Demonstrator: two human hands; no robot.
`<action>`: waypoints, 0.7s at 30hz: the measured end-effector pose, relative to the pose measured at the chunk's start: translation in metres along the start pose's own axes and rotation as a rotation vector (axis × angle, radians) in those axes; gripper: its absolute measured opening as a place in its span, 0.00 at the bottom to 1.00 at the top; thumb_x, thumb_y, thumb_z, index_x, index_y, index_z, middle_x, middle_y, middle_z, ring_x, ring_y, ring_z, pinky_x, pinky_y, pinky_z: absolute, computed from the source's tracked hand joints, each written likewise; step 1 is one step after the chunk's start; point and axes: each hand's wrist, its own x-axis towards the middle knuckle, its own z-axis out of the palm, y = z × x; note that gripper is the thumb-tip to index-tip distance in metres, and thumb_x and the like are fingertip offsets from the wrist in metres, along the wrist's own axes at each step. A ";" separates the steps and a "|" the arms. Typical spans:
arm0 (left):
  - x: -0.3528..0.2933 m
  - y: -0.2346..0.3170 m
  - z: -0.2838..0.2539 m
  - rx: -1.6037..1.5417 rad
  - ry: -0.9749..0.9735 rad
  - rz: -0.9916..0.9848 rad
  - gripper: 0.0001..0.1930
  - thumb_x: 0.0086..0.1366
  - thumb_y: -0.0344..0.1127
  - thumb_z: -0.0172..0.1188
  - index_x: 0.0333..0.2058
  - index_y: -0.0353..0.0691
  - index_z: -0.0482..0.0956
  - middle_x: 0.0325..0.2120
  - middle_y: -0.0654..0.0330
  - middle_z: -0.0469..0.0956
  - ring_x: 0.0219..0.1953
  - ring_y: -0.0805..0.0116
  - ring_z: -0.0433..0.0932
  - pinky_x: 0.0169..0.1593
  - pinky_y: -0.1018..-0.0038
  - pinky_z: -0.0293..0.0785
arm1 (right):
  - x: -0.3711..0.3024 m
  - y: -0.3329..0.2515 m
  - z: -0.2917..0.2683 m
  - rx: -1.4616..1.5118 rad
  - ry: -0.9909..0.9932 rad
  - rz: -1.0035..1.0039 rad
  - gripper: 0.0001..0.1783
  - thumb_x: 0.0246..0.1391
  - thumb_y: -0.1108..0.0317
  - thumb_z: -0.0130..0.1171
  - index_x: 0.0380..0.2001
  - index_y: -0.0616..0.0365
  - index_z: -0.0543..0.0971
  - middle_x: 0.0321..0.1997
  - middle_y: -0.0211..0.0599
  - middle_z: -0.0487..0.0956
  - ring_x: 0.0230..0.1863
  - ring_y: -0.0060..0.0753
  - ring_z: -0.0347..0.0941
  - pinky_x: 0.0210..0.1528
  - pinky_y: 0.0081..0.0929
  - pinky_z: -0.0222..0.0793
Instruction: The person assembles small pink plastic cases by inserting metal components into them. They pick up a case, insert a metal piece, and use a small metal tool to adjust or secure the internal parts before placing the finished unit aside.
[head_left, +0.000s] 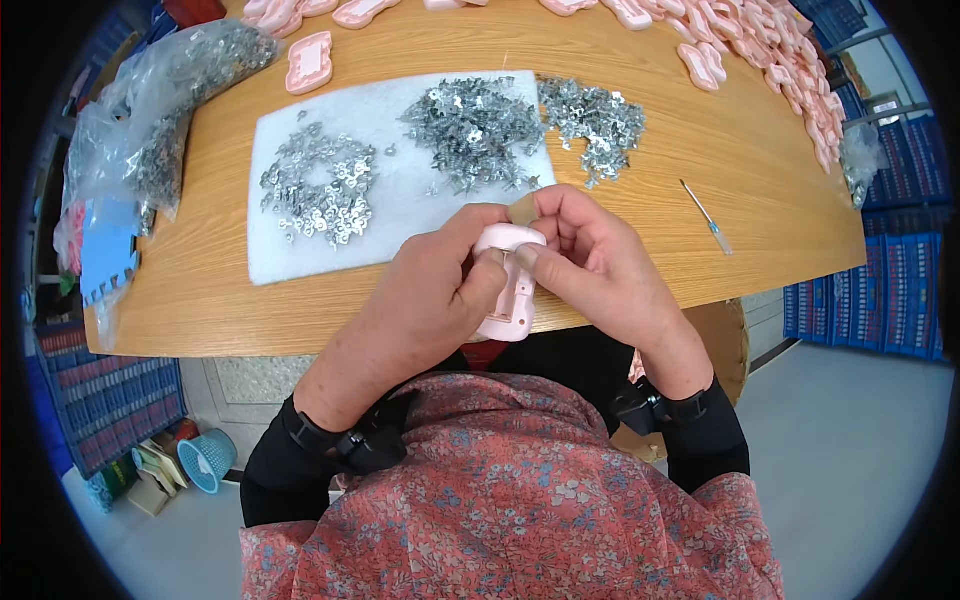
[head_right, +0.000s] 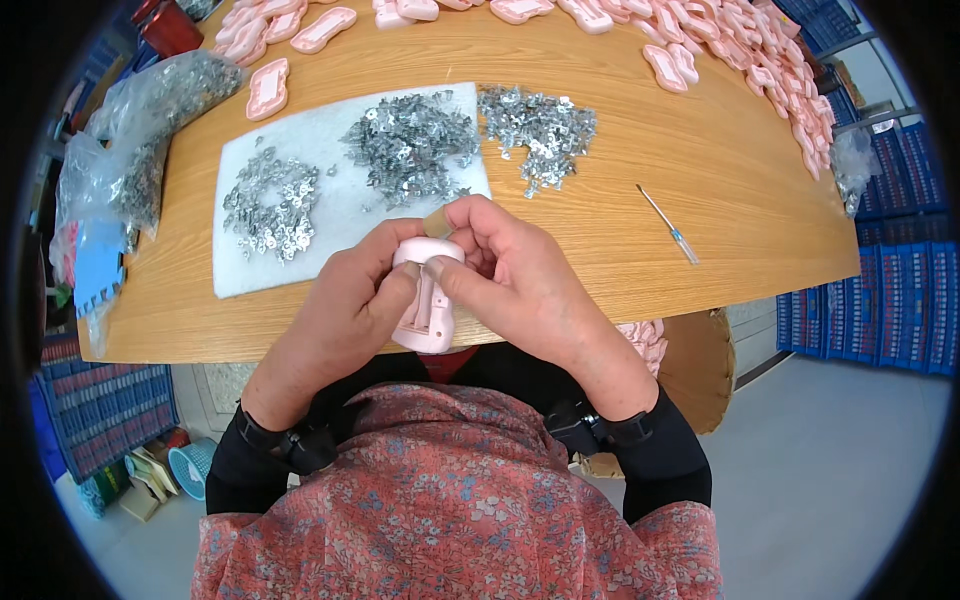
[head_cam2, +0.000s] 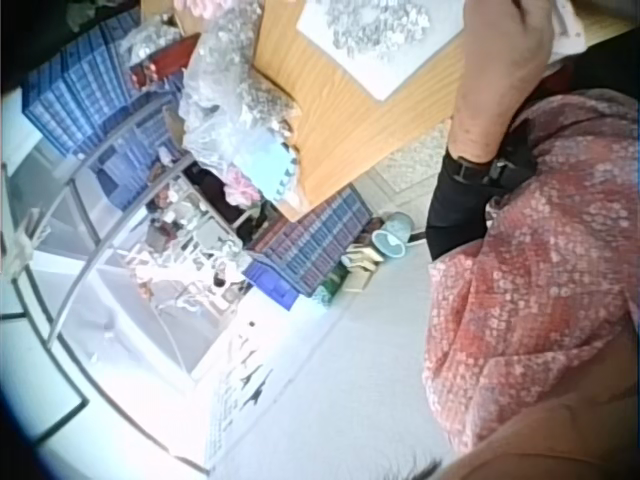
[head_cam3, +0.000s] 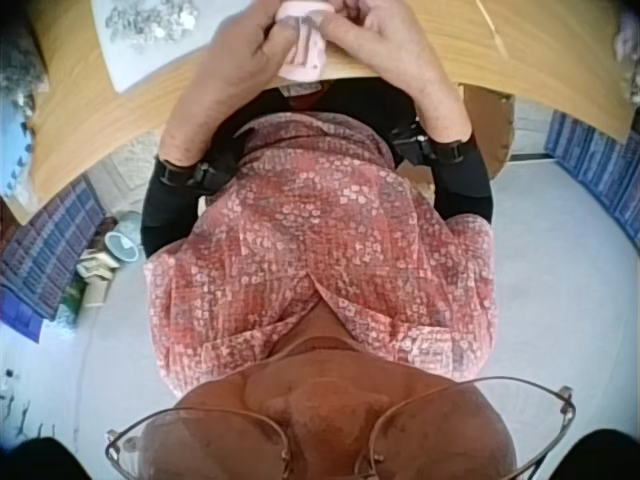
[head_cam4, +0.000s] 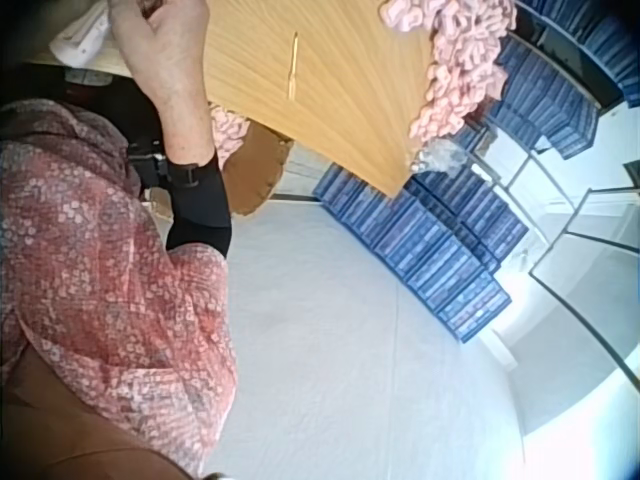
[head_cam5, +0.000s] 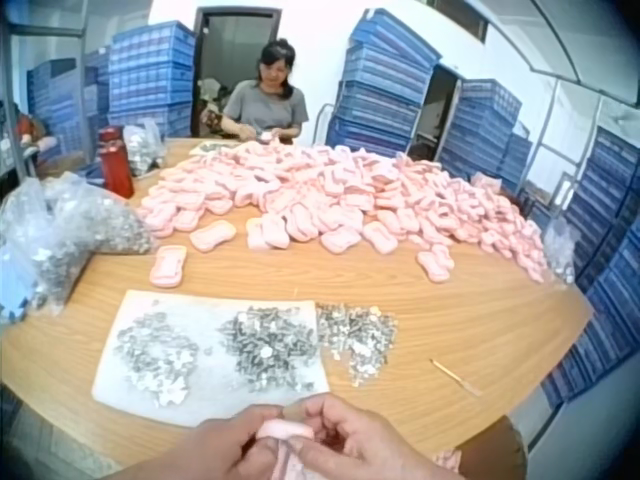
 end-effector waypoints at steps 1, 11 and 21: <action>0.000 -0.001 0.001 -0.046 -0.007 -0.021 0.17 0.69 0.28 0.48 0.54 0.33 0.71 0.35 0.57 0.81 0.38 0.74 0.79 0.42 0.74 0.76 | 0.000 0.001 0.000 -0.028 0.008 0.001 0.15 0.60 0.70 0.59 0.49 0.62 0.71 0.31 0.26 0.75 0.31 0.12 0.70 0.34 0.17 0.67; 0.003 -0.005 0.008 -0.182 -0.043 -0.033 0.17 0.70 0.26 0.49 0.55 0.31 0.70 0.43 0.57 0.80 0.45 0.75 0.78 0.49 0.75 0.75 | 0.000 -0.008 0.010 -0.412 0.102 0.002 0.14 0.56 0.70 0.56 0.45 0.60 0.71 0.32 0.53 0.78 0.33 0.53 0.77 0.35 0.40 0.72; 0.004 -0.007 0.010 -0.234 -0.019 -0.072 0.15 0.71 0.26 0.48 0.55 0.31 0.69 0.44 0.57 0.80 0.45 0.75 0.79 0.49 0.76 0.76 | 0.001 -0.008 0.006 -0.325 0.074 0.021 0.16 0.54 0.71 0.58 0.45 0.60 0.71 0.30 0.45 0.77 0.29 0.38 0.76 0.36 0.31 0.72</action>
